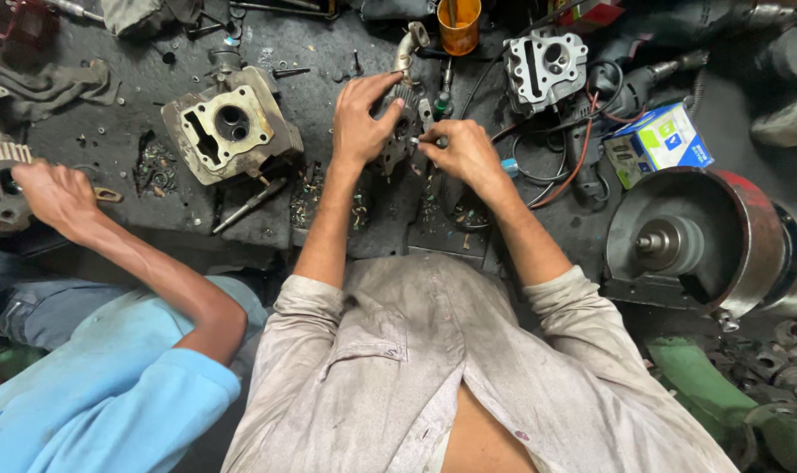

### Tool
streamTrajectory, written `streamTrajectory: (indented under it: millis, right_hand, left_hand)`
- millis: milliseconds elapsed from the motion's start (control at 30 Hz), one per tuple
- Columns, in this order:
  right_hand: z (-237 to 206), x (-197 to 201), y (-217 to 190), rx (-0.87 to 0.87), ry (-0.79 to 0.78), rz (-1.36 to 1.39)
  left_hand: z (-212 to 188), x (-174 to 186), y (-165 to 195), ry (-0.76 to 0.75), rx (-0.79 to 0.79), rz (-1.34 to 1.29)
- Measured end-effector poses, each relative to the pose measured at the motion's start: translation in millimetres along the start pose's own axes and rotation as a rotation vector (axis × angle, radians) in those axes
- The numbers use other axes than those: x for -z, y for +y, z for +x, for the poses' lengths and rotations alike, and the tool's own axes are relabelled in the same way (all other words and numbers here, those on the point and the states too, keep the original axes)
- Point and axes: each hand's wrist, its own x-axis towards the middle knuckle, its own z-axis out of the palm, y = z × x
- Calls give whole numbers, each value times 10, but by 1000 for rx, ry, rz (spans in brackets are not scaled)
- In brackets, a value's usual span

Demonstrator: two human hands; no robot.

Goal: The person assembles and adjusts small engine cylinder components on a workbench, using a file and a bench grinder to modify a metal piece. They repeatedly fit and remove parts, then use the grinder to smooth edges before returning to the assembly.

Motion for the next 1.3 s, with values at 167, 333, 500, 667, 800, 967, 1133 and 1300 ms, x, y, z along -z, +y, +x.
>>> streamTrajectory:
  millis: [167,333,500,667,800,967,1133,1300]
  right_hand:
    - [14,34,-80,-10,-9,-56]
    - [80,42,-37,130,74,-118]
    - [82,-1,-13,146,88,-78]
    - [23,-93,-61,201,158,-165]
    - [115,-26,-61,-205,-120,106]
    - [113,-19,-103,127,39,-133]
    - [188,3,-56,-50,-92,-42]
    - [158,-59,45,169,3,-149]
  left_hand:
    - [37,-9,1,-10,52,-11]
    - [64,-5,-14,-18,44,8]
    - [33,-12,-48,-12,44,-17]
    - [45,-19,-72,-21,48,-13]
    - [34,-6,-66,-26,61,-21]
    - [50,-13,-64,-35,55,-12]
    - [47,-2,-42,-56,81,-15]
    - [43,24,-9,-48,75,-27]
